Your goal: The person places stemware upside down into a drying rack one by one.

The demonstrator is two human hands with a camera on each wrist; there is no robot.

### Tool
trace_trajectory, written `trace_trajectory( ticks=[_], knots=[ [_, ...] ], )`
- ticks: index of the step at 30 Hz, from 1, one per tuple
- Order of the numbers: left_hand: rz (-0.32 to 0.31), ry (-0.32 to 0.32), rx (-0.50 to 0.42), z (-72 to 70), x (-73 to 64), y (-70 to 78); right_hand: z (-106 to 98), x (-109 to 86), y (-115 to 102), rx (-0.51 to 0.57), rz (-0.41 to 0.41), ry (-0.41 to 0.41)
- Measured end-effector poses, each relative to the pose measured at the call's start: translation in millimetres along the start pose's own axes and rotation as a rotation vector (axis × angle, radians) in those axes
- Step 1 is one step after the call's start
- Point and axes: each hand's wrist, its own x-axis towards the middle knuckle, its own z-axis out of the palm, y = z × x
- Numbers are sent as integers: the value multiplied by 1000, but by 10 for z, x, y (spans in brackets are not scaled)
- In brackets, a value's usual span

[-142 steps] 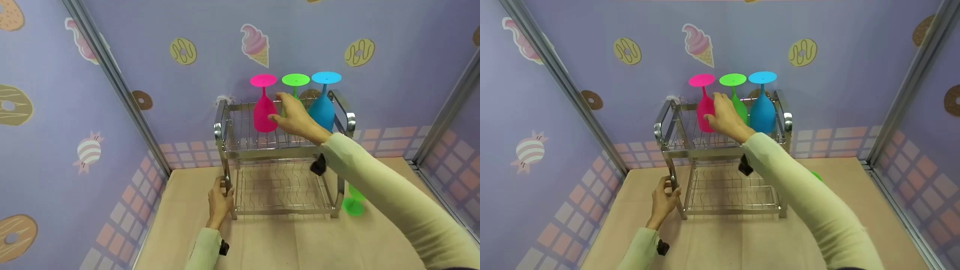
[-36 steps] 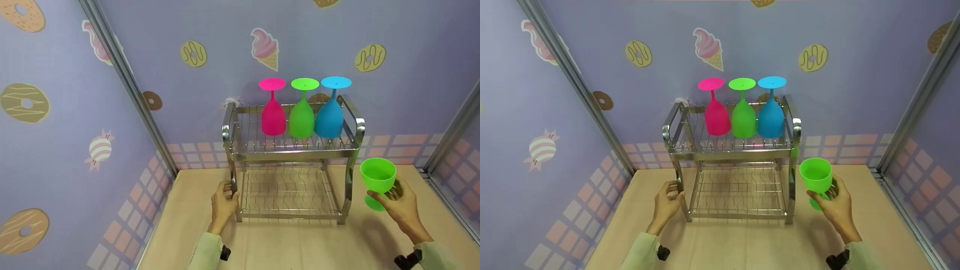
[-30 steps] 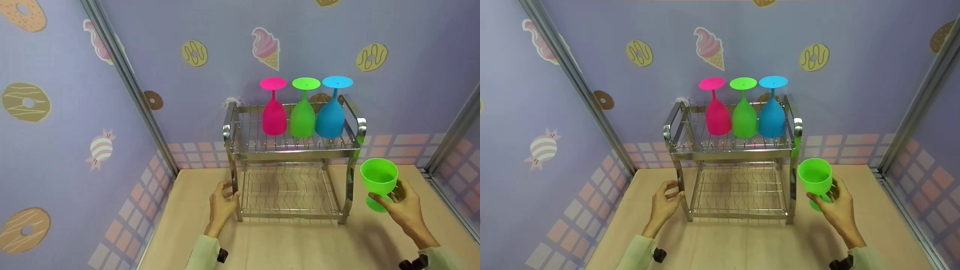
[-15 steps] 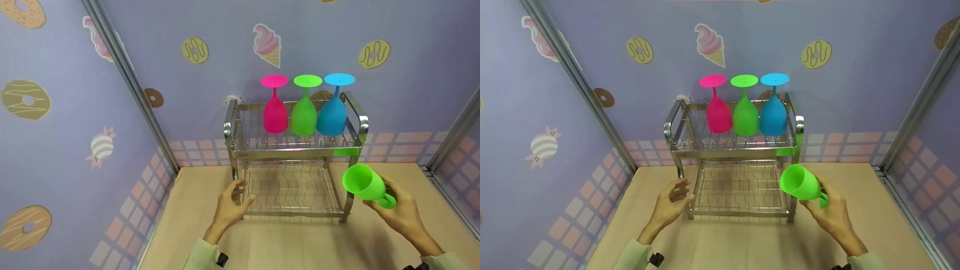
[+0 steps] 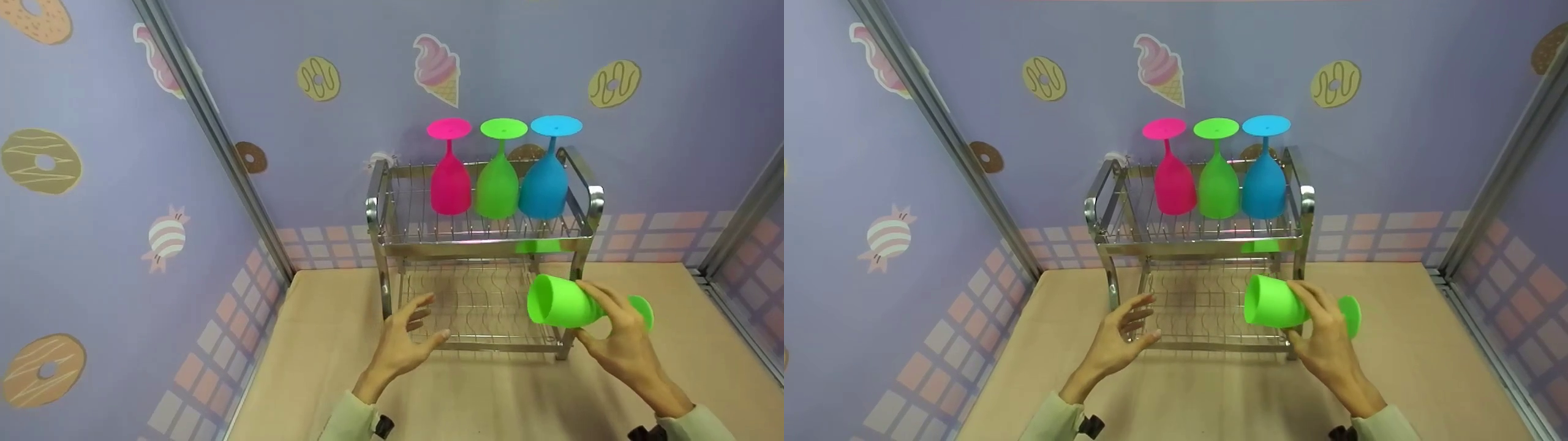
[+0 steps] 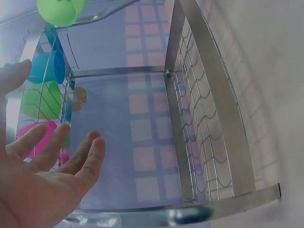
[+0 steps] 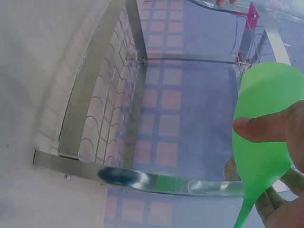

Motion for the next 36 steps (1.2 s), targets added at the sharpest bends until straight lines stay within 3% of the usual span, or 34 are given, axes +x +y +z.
trace_trajectory(
  ticks=[6,13,18,23,36],
  knots=[
    [25,-41,-31,144,54,75,211,-32,-72,-43,-60,-35],
    [-12,-67,-56,310,51,124,467,-138,-180,-102,-127,-54],
    [-29,-108,-119,453,34,137,566,-176,-285,-98,-167,-63],
    [-3,-134,-173,563,44,168,621,-203,-385,-85,-204,-58],
    [13,-164,-287,615,49,187,722,-280,-580,-86,-225,-40]
  ],
)
